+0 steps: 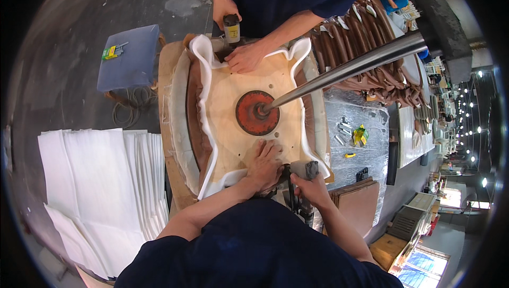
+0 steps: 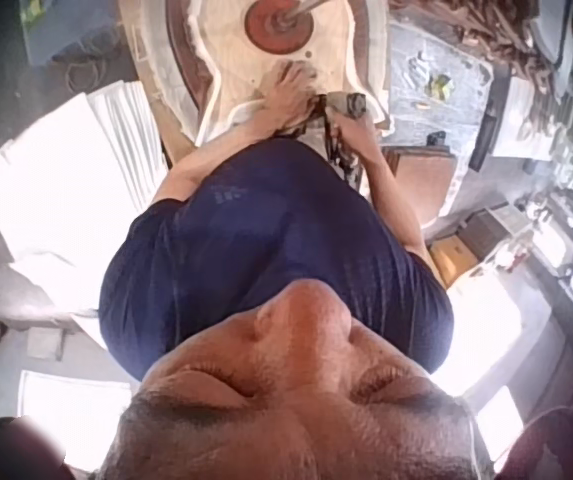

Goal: The person staples fabric to a wooden frame using a pneumatic staple gun while a coworker assists by holding the frame and applying staples. They repeatedly pull and secure the fabric around the edges of the frame, then place a white sheet over the assembly and continue stapling.

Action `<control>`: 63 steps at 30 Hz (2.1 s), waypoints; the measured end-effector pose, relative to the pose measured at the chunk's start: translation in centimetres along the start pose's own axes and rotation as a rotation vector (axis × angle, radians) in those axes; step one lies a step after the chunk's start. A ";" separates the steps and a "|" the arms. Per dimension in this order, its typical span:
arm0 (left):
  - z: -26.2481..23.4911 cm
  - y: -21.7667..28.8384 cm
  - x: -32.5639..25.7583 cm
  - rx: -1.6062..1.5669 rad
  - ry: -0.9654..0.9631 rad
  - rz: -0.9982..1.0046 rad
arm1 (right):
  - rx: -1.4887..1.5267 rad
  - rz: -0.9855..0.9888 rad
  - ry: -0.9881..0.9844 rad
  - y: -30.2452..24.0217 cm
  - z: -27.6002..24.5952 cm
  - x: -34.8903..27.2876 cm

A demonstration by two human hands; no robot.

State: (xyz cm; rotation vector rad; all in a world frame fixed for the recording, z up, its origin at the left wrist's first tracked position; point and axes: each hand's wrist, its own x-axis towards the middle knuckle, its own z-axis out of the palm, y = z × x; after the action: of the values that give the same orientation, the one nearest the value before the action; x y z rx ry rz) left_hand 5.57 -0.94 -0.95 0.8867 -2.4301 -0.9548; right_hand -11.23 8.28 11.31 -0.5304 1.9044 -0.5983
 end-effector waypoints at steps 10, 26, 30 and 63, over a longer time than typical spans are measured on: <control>-0.2 0.4 0.0 -0.041 -0.045 -0.030 | -0.066 0.094 0.033 -0.8 0.5 -0.1; -12.5 2.2 -2.9 -0.248 -0.454 -0.421 | 0.094 -0.246 0.158 3.8 3.4 -3.8; -10.3 0.7 -6.5 0.160 -0.458 -0.114 | 0.093 -0.265 0.173 3.9 4.7 -4.1; -9.3 -7.1 -5.3 -0.039 -0.208 0.155 | 0.237 0.061 -0.015 -3.0 10.9 -5.7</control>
State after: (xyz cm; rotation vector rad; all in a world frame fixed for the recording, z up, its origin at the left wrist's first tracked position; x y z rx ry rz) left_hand 17.41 -5.75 -0.13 0.6006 -2.5982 -1.0789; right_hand 1.25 7.57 13.31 -0.3218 1.7982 -0.7653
